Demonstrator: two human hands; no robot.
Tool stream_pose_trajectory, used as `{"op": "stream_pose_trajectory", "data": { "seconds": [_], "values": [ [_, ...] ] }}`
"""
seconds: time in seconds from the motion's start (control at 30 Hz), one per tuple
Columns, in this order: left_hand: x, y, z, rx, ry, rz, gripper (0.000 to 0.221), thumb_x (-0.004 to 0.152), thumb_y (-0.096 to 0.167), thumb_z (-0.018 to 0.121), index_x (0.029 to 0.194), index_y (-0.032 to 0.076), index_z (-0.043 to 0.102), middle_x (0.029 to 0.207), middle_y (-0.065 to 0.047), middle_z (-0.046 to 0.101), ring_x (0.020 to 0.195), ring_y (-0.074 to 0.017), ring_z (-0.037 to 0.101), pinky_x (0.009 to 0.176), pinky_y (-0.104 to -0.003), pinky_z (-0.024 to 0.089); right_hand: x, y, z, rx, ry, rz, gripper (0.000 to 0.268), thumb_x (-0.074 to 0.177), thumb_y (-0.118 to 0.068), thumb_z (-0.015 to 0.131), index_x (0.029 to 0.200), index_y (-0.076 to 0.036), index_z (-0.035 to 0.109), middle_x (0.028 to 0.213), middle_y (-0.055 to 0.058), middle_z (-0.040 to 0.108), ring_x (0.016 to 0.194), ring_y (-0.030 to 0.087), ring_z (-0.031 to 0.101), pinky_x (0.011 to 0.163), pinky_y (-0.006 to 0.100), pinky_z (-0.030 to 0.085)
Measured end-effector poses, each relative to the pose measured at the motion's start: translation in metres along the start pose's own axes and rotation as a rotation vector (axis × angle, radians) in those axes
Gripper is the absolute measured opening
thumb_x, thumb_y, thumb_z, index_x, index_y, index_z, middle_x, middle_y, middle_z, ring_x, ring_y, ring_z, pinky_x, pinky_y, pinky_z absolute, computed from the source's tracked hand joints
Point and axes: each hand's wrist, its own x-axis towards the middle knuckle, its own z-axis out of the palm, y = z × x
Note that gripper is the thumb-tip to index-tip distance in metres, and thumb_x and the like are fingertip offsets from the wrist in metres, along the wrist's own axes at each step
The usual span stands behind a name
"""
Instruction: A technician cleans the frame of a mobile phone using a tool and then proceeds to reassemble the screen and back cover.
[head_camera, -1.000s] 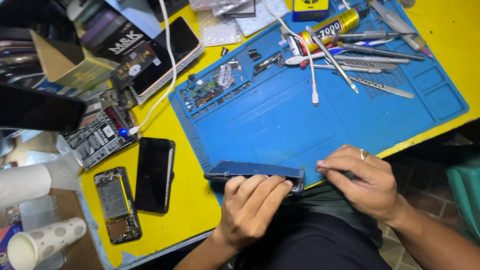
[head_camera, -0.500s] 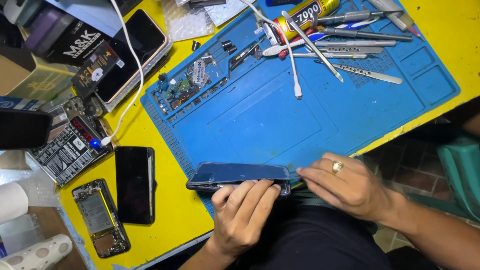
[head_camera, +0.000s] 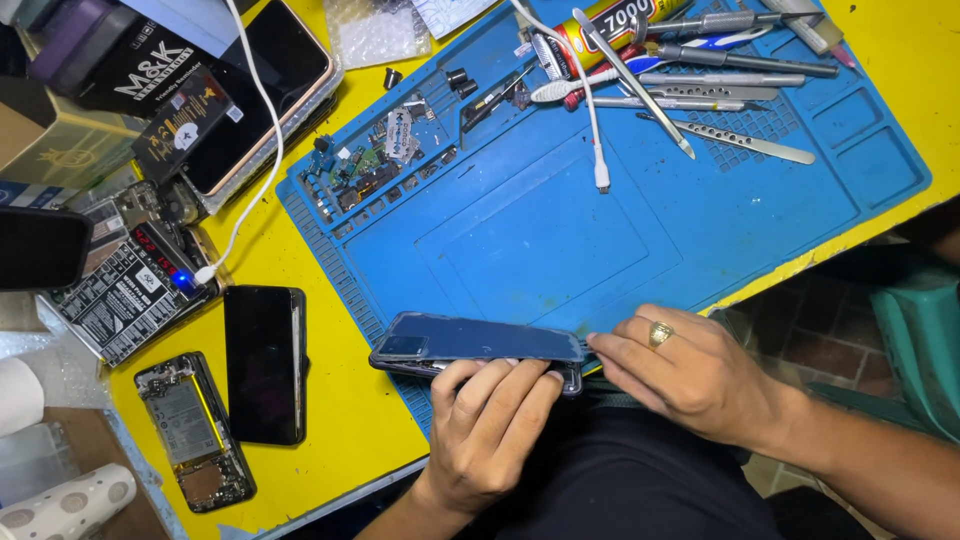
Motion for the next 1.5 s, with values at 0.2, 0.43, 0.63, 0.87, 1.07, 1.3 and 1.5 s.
{"op": "stream_pose_trajectory", "data": {
  "seconds": [0.2, 0.43, 0.63, 0.87, 1.07, 1.3, 1.5],
  "values": [
    [-0.006, 0.001, 0.002, 0.006, -0.001, -0.009, 0.013, 0.102, 0.011, 0.061, 0.097, 0.011, 0.073, 0.102, -0.003, 0.074, 0.095, -0.0170, 0.061, 0.083, -0.036, 0.050, 0.003, -0.005, 0.003, -0.062, -0.006, -0.019, 0.013, 0.094, 0.001, 0.070, 0.102, 0.010, 0.067, 0.075, 0.011, 0.057, 0.062, 0.024, 0.052, 0.053, 0.038, 0.047],
    [-0.004, 0.001, 0.002, 0.012, -0.019, -0.026, 0.016, 0.103, 0.010, 0.059, 0.097, 0.011, 0.073, 0.103, -0.002, 0.073, 0.096, -0.0166, 0.059, 0.083, -0.036, 0.049, 0.008, -0.011, 0.003, -0.145, -0.063, -0.009, 0.014, 0.099, -0.001, 0.065, 0.106, 0.011, 0.065, 0.077, 0.010, 0.053, 0.065, 0.025, 0.049, 0.055, 0.039, 0.047],
    [-0.001, 0.002, 0.001, 0.006, -0.027, -0.051, 0.017, 0.103, 0.010, 0.059, 0.095, 0.012, 0.074, 0.104, -0.002, 0.073, 0.097, -0.0173, 0.059, 0.084, -0.036, 0.048, 0.003, -0.009, 0.001, -0.139, -0.111, -0.001, 0.018, 0.098, -0.001, 0.067, 0.110, 0.012, 0.064, 0.081, 0.011, 0.056, 0.068, 0.025, 0.052, 0.060, 0.040, 0.050],
    [0.001, 0.002, 0.001, -0.006, -0.040, -0.060, 0.021, 0.105, 0.011, 0.053, 0.095, 0.012, 0.072, 0.105, -0.003, 0.073, 0.098, -0.0180, 0.059, 0.085, -0.036, 0.047, 0.005, -0.010, 0.004, -0.125, -0.118, 0.033, 0.017, 0.097, 0.000, 0.068, 0.110, 0.011, 0.065, 0.081, 0.010, 0.056, 0.068, 0.023, 0.053, 0.058, 0.038, 0.050],
    [0.002, 0.002, 0.000, -0.016, -0.055, -0.067, 0.024, 0.107, 0.012, 0.051, 0.096, 0.011, 0.072, 0.108, -0.004, 0.073, 0.099, -0.0184, 0.059, 0.087, -0.037, 0.046, 0.001, -0.008, 0.006, -0.161, -0.124, 0.023, 0.020, 0.098, -0.003, 0.067, 0.112, 0.011, 0.065, 0.082, 0.010, 0.056, 0.070, 0.024, 0.055, 0.060, 0.039, 0.051],
    [0.004, 0.000, -0.001, -0.023, -0.049, -0.063, 0.026, 0.107, 0.010, 0.049, 0.096, 0.011, 0.072, 0.109, -0.005, 0.073, 0.101, -0.0192, 0.059, 0.087, -0.037, 0.046, 0.000, -0.008, 0.000, -0.116, -0.164, 0.048, 0.020, 0.098, -0.004, 0.066, 0.112, 0.010, 0.063, 0.083, 0.011, 0.057, 0.073, 0.025, 0.055, 0.064, 0.039, 0.051],
    [0.008, 0.000, -0.001, -0.034, -0.064, -0.074, 0.026, 0.107, 0.010, 0.048, 0.095, 0.011, 0.072, 0.108, -0.005, 0.074, 0.102, -0.0200, 0.058, 0.088, -0.036, 0.045, 0.005, -0.008, 0.000, -0.069, -0.096, 0.053, 0.019, 0.097, 0.000, 0.068, 0.111, 0.011, 0.064, 0.084, 0.012, 0.058, 0.071, 0.025, 0.057, 0.064, 0.039, 0.052]
  ]
}}
